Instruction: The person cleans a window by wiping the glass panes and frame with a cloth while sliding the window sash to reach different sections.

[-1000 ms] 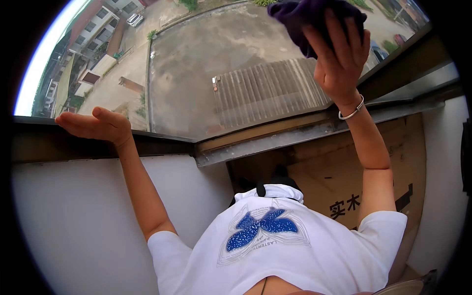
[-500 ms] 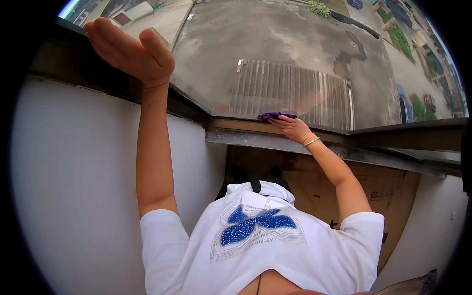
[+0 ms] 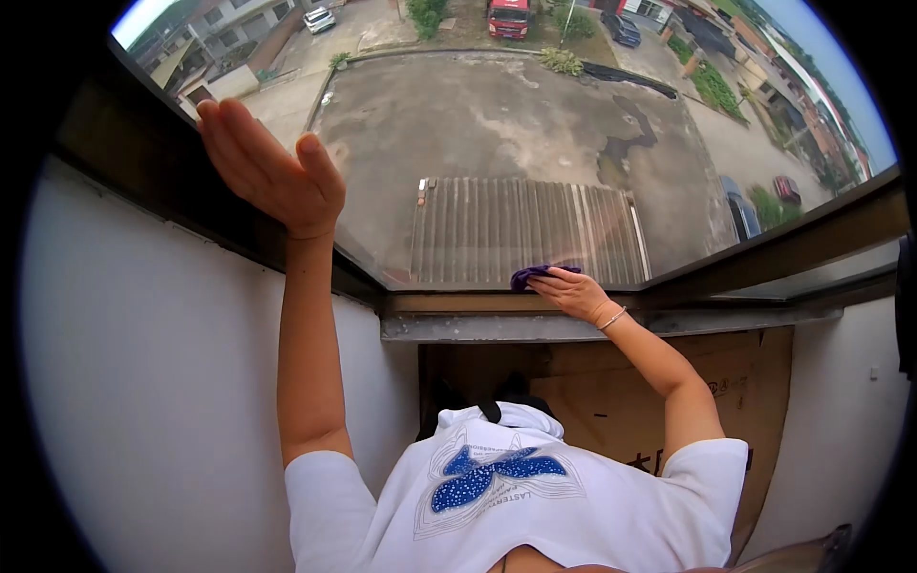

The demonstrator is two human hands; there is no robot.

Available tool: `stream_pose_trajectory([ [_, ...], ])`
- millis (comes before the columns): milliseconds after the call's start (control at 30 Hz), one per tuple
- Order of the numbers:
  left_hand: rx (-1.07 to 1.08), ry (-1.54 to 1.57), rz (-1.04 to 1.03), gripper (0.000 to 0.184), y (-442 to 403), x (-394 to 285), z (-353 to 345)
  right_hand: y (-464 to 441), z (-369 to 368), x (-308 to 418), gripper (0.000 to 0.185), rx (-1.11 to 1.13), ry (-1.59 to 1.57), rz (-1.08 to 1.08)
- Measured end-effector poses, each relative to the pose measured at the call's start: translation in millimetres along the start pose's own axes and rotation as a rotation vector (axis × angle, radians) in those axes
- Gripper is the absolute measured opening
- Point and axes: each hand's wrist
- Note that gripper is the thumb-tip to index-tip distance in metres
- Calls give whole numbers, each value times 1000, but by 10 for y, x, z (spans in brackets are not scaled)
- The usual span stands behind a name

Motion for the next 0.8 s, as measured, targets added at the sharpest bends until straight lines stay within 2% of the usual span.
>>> stream_pose_trajectory([
  [133,116,24,92,61,-13,-64,114,-678,1279,-324,42,-359,71,-164],
  [233,157,37,130,60,-64,-113,259,-1005,2069,-682,38,-758,187,-455],
  [300,224,-26,107,59,-83,-80,392,-1107,2522,-908,37,-890,103,-632],
  [333,184,-43,112,57,-75,-37,422,-1155,2695,-1000,37,-944,89,-672],
  [400,125,-15,129,56,-71,-1,390,-1329,2798,-1006,36,-991,66,-649],
  [467,153,-9,127,56,1,10,290,-1516,2584,-877,34,-961,103,-476],
  [533,191,-9,123,56,77,26,214,-1632,2197,-661,35,-830,153,-251],
  [633,121,-29,85,58,128,88,137,-1664,1474,-274,42,-559,179,2],
  [800,124,-2,80,59,151,90,130,-1471,198,331,45,-287,129,168],
])
Point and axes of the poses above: each hand's wrist, its own y-axis away from the middle knuckle, its own z-axis out of the back of the hand, x = y × z, and after that the axes turned 7 degrees about x, right-handed
